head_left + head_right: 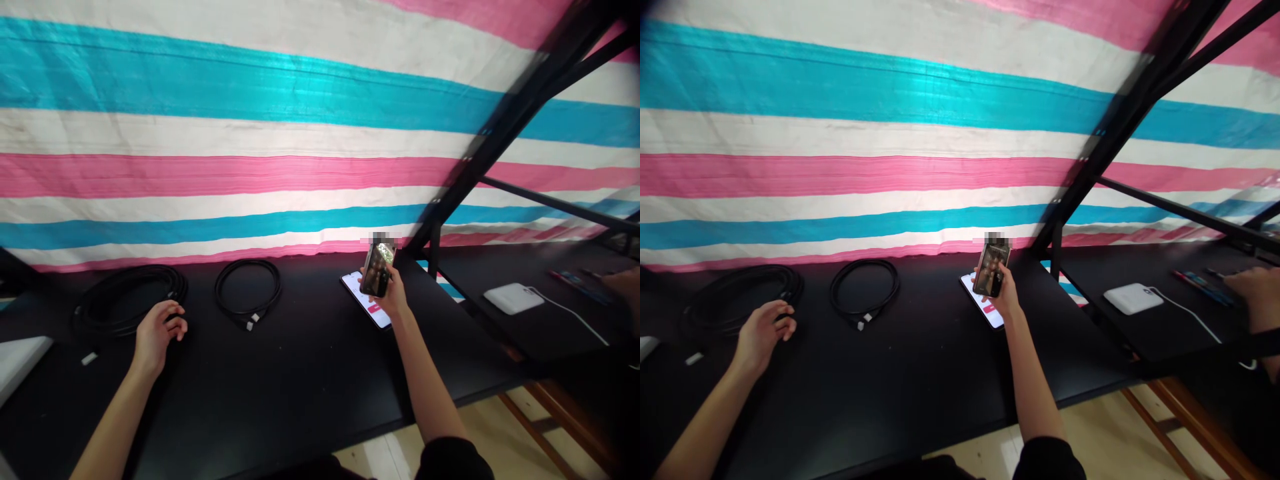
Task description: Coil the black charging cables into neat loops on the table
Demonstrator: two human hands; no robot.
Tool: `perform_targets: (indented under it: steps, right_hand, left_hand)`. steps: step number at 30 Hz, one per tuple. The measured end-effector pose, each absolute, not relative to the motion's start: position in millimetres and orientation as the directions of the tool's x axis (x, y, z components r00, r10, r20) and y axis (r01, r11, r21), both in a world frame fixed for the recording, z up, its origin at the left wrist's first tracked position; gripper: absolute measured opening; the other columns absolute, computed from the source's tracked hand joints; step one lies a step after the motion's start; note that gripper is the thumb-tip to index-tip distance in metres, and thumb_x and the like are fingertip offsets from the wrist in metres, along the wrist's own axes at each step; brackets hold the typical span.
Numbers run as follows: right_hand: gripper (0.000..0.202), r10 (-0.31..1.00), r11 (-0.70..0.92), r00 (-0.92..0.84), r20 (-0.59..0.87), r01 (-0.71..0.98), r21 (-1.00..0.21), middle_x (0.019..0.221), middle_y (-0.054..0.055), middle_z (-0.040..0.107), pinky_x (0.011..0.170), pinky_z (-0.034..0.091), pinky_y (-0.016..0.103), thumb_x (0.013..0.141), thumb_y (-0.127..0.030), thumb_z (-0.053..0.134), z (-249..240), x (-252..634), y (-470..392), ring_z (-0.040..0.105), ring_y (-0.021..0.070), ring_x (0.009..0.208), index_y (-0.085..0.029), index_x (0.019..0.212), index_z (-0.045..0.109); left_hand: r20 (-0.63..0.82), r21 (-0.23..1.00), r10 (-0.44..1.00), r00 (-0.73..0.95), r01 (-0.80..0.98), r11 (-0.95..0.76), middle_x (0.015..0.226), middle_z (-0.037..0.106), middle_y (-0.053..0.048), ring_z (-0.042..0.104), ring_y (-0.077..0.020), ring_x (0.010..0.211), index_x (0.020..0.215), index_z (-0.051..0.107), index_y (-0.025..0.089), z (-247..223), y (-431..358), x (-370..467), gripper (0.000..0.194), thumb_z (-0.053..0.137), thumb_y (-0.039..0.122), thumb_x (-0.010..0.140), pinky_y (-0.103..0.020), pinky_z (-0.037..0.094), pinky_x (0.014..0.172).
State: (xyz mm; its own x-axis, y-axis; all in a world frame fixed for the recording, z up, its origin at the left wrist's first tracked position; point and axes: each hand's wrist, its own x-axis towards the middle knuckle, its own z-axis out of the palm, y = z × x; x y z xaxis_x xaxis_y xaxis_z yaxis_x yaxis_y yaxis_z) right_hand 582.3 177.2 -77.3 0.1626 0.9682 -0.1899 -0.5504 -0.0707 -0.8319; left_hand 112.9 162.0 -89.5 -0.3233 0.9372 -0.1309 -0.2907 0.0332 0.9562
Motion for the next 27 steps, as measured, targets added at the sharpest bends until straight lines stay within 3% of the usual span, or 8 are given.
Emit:
perform_targets:
  steps: [12, 18, 23, 27]
  right_hand:
    - [0.023, 0.964, -0.067, 0.175, -0.202, -0.573, -0.817, 0.078, 0.006, 0.073, 0.024, 0.043, 0.025, 0.078, -0.033, 0.053, -82.0, 583.8, 179.1, 0.069, 0.0224, 0.056, -0.017, 0.089, 0.065]
    - [0.037, 0.957, -0.081, 0.185, -0.222, -0.566, -0.820, 0.074, 0.007, 0.073, 0.025, 0.045, 0.029, 0.082, -0.050, 0.046, -79.2, 582.3, 176.6, 0.067, 0.0226, 0.052, -0.018, 0.085, 0.065]
    - [0.034, 0.960, -0.101, 0.170, -0.224, -0.536, -0.838, 0.060, 0.004, 0.069, 0.028, 0.048, 0.028, 0.080, -0.051, 0.051, -82.9, 581.4, 178.7, 0.065, 0.0214, 0.046, -0.020, 0.073, 0.063]
    - [0.031, 0.977, -0.074, 0.138, -0.165, -0.506, -0.859, 0.073, 0.005, 0.073, 0.036, 0.053, 0.027, 0.081, -0.048, 0.052, -80.2, 577.7, 177.4, 0.071, 0.0227, 0.062, -0.020, 0.084, 0.066]
  left_hand:
    - [-0.120, 0.965, 0.935, -0.335, -0.259, 0.031, 0.064, 0.057, 0.001, 0.051, -0.0124, 0.039, 0.073, 0.057, 0.017, -86.2, 161.2, 116.1, 0.020, 0.058, 0.033, 0.061, -0.022, 0.033, 0.033]
    - [-0.088, 0.969, 0.942, -0.323, -0.247, 0.006, 0.067, 0.057, 0.001, 0.051, -0.0120, 0.040, 0.074, 0.058, 0.018, -91.0, 161.1, 113.8, 0.020, 0.059, 0.033, 0.061, -0.022, 0.033, 0.033]
    - [-0.107, 0.964, 0.940, -0.325, -0.264, 0.019, 0.067, 0.056, 0.001, 0.051, -0.0123, 0.039, 0.074, 0.058, 0.018, -91.7, 161.5, 112.7, 0.019, 0.059, 0.033, 0.064, -0.022, 0.033, 0.033]
    - [-0.118, 0.964, 0.939, -0.324, -0.266, 0.029, 0.067, 0.057, 0.001, 0.051, -0.0123, 0.039, 0.074, 0.058, 0.018, -90.6, 161.6, 113.2, 0.017, 0.058, 0.032, 0.065, -0.022, 0.033, 0.033]
